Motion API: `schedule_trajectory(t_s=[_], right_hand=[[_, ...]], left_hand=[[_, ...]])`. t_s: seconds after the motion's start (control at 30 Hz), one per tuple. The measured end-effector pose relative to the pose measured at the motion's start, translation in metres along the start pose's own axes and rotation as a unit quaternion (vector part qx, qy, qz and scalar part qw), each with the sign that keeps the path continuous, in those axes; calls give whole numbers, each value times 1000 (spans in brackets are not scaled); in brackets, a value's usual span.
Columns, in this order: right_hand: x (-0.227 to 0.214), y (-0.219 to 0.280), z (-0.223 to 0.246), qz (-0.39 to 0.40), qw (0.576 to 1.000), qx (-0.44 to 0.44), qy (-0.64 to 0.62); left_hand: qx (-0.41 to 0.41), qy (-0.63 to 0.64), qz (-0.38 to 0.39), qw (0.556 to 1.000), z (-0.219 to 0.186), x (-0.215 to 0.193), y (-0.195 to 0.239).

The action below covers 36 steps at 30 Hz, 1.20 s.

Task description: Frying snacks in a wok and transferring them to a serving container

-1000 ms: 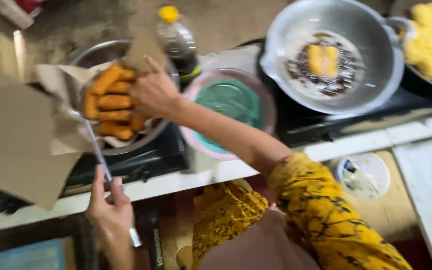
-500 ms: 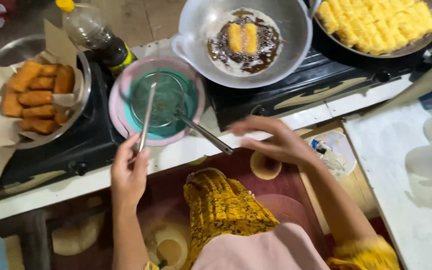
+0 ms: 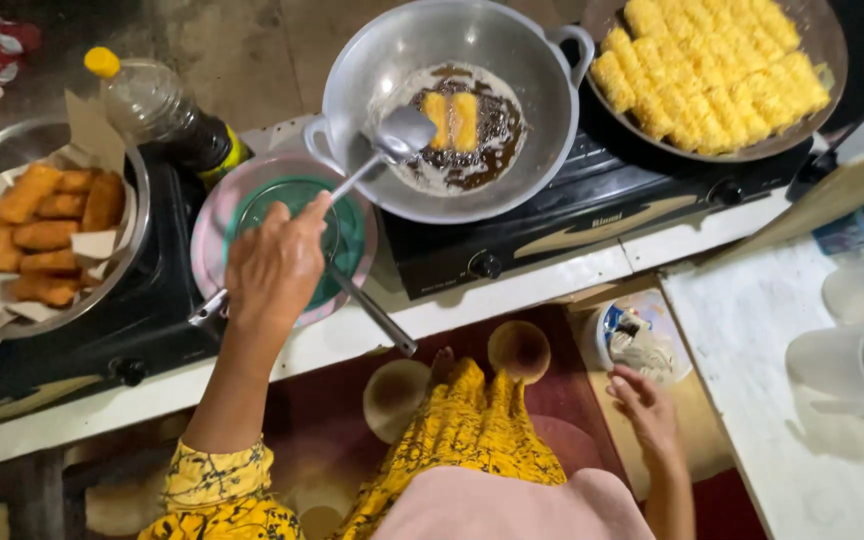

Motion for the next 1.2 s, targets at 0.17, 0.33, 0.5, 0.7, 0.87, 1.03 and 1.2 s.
schedule_trajectory(t_s=[0.17, 0.33, 0.5, 0.7, 0.87, 1.03, 1.2], right_hand=[[29, -21, 30, 2, 1000, -12, 21], [49, -39, 85, -7, 995, -48, 86], [63, -63, 104, -34, 989, -103, 100], [71, -105, 130, -22, 985, -166, 32], [66, -139, 149, -16, 976, -186, -112], [39, -195, 129, -5, 973, -194, -122], [10, -206, 132, -1, 976, -179, -126]], left_hand=[[38, 45, 85, 995, -12, 23, -24], [47, 136, 125, 982, -11, 13, -27], [31, 206, 72, 975, 6, -10, -15], [-17, 296, 49, 954, 15, -23, 2], [-2, 293, -8, 956, 4, -38, 12], [2, 275, -23, 961, -34, -44, 5], [13, 188, -34, 981, -77, -20, 0]])
Point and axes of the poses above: each hand's wrist, its own y-axis away from the middle knuckle, its own x-axis out of the palm, z = x × y, the point moved 7 cm from there along -y, towards the middle knuckle, and after that the axes turned 3 degrees about -x, right-handed, at the moved point
